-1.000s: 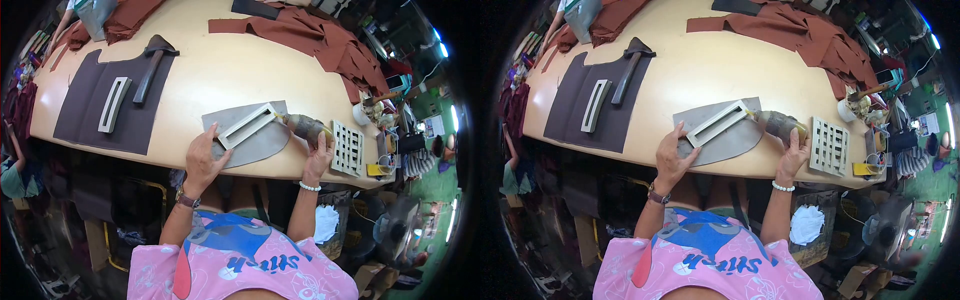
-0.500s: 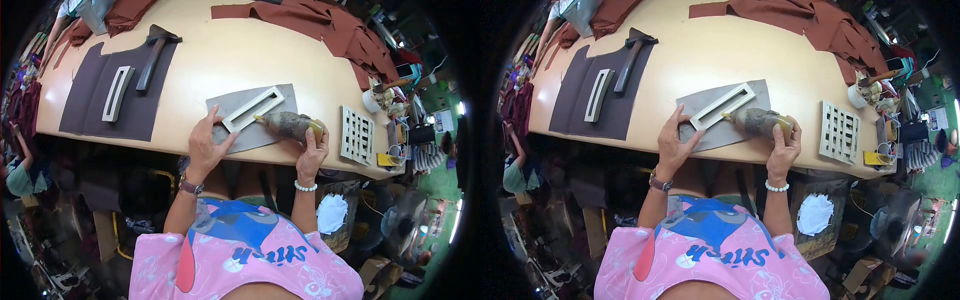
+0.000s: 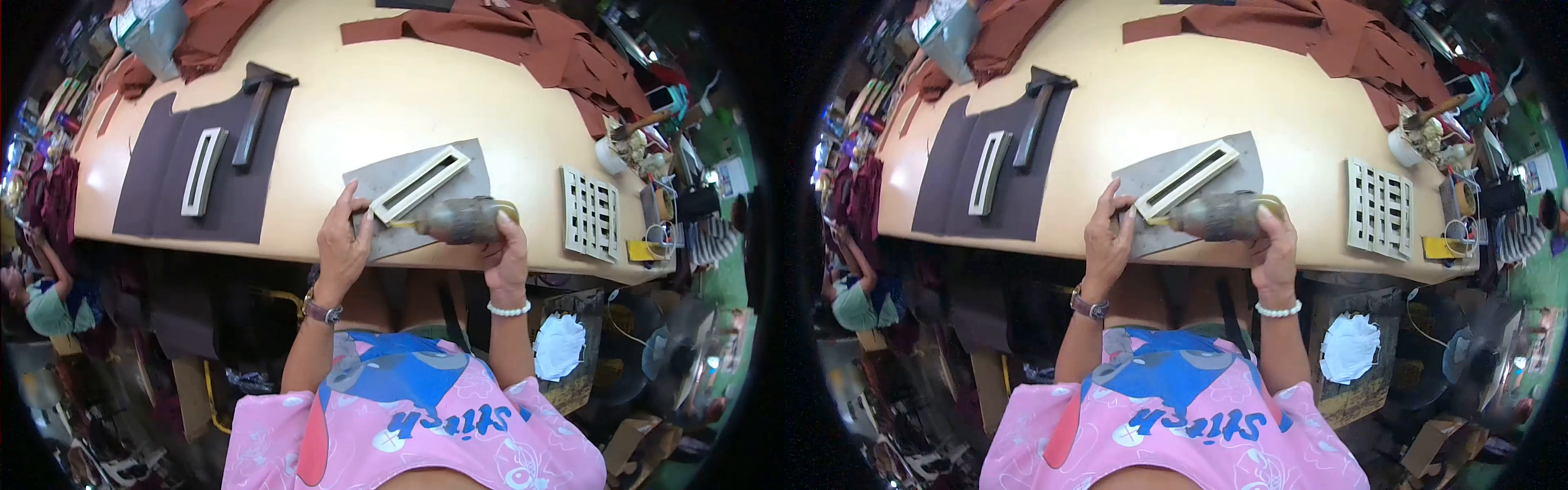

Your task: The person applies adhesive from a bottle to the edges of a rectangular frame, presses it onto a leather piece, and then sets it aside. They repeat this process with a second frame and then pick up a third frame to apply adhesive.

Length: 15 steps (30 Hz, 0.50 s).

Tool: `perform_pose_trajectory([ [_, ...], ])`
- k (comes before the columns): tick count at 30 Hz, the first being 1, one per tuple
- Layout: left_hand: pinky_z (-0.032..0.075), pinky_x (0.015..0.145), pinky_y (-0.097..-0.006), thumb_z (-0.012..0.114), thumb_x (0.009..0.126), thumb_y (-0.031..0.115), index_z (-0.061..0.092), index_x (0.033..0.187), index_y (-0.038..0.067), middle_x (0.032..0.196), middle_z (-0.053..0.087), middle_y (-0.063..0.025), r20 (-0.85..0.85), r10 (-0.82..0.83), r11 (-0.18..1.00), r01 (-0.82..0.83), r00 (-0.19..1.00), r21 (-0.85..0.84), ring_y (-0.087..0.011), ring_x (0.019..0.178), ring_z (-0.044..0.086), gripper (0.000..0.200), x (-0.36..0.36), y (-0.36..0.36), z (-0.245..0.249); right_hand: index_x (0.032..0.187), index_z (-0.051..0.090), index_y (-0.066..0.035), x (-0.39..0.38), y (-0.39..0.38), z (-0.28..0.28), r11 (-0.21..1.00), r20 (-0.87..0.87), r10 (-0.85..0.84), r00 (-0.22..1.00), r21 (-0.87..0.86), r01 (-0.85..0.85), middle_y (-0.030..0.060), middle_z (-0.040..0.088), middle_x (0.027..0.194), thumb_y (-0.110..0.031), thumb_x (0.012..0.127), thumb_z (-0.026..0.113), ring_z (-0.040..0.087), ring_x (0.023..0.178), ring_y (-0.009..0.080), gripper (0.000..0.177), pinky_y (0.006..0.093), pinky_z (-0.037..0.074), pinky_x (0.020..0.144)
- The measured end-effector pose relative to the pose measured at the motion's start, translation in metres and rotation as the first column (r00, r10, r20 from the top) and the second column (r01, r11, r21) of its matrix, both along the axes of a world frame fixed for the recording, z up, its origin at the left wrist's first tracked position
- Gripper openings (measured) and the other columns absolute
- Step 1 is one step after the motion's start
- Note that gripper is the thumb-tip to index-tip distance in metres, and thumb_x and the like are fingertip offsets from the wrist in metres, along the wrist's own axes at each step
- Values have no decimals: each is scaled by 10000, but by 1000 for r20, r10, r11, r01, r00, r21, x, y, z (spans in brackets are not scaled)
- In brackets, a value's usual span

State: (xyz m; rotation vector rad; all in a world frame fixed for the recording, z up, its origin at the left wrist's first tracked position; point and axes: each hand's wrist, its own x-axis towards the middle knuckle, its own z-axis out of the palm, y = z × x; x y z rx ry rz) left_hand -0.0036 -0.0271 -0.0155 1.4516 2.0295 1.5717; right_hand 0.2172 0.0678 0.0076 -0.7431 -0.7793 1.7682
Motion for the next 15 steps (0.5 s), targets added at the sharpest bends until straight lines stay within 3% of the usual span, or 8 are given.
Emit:
perform_pose_trajectory([
  [2,485,794,-354,625,814,33,462,1297,-13,949,647,-138,52,-15,1000,15,999,-9,-262,867,624,512,1,-1,0,1184,533,0,9,16,1,992,-299,-6,954,-125,-33,122,615,1127,-171,854,584,623,991,232,374,337,531,844],
  [4,485,791,-352,645,806,41,460,1298,-19,952,647,-134,31,-19,999,18,999,34,-257,864,622,530,1,1,-3,1127,547,-2,14,39,4,998,-324,-62,944,-25,57,136,608,1152,-170,828,603,625,994,254,347,363,543,836],
  [6,484,785,-348,680,787,52,465,1296,-16,959,648,-127,-12,-12,1000,12,1000,27,-248,860,620,557,1,0,-2,1014,549,-17,27,72,-20,952,-72,-294,953,63,298,131,608,1134,-125,813,636,624,962,233,245,334,535,787],
  [7,484,784,-347,688,783,55,466,1296,-13,958,648,-126,-31,-4,1000,5,1000,18,-247,858,620,563,2,0,0,987,543,-23,25,81,-25,924,166,-362,917,190,331,128,610,1118,-113,805,645,619,955,238,227,344,524,788],
  [9,484,782,-346,703,775,60,468,1296,-10,958,648,-125,-40,1,1000,-1,999,5,-246,858,620,576,3,0,0,932,533,-35,24,94,-29,854,565,-507,651,432,291,122,614,1086,-89,790,662,609,941,248,199,363,501,791],
  [10,485,782,-346,711,770,62,469,1296,-8,960,648,-124,-32,1,1000,-1,999,1,-244,859,621,583,3,0,-3,935,539,-36,20,88,-17,719,614,-677,405,670,185,121,614,1071,-93,785,663,603,941,262,203,378,488,806],
  [12,485,783,-346,722,764,66,470,1296,-6,963,648,-124,-32,4,1000,-4,999,-2,-244,863,622,593,2,0,-3,942,552,-37,4,70,9,411,399,-912,-99,881,-234,118,616,1042,-101,775,665,592,939,290,211,408,462,837],
  [15,485,789,-346,728,760,68,469,1299,-4,969,647,-126,-43,-1,1000,1,999,0,-248,870,622,601,4,1,-2,881,588,-35,-29,54,30,453,517,-818,252,849,-272,144,598,1070,-80,755,631,553,996,333,140,420,443,860],
])
